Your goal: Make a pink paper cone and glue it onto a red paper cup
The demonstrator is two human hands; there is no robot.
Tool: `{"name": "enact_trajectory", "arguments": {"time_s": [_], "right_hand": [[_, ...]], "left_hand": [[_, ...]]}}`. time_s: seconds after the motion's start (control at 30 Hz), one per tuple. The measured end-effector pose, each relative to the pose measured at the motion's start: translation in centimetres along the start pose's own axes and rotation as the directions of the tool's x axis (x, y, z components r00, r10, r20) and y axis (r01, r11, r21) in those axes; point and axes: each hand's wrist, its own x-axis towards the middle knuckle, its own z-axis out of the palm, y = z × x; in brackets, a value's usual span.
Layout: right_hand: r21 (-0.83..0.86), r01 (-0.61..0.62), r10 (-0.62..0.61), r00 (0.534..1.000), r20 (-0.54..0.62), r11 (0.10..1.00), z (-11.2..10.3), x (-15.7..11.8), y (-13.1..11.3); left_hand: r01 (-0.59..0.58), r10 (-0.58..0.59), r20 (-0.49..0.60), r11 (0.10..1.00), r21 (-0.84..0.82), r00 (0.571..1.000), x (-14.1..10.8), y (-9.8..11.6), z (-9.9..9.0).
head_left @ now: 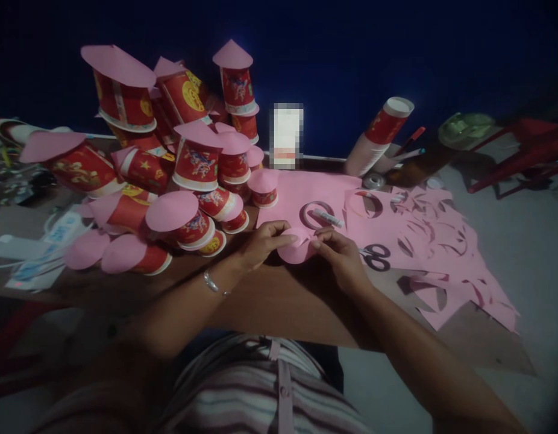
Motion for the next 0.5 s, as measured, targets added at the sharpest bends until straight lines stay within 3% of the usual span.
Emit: {"name": "enact_trajectory", "arguments": {"time_s": [0.23,0.5], "right_hand": [[0.195,-0.149,0.142,0.989,0.048,0.969,0.26,-0.07,0.28],[0.244,-0.187,0.176,0.982,0.068,0.952,0.43,-0.03,-0.12]], "left_hand": [[-0.002,-0.001,0.07,0.999,0.037,0.998,-0.02,-0.1,0.09],[0.005,-0.009,0.093,0.999,0.046,0.996,-0.05,0.08,0.31]]}}
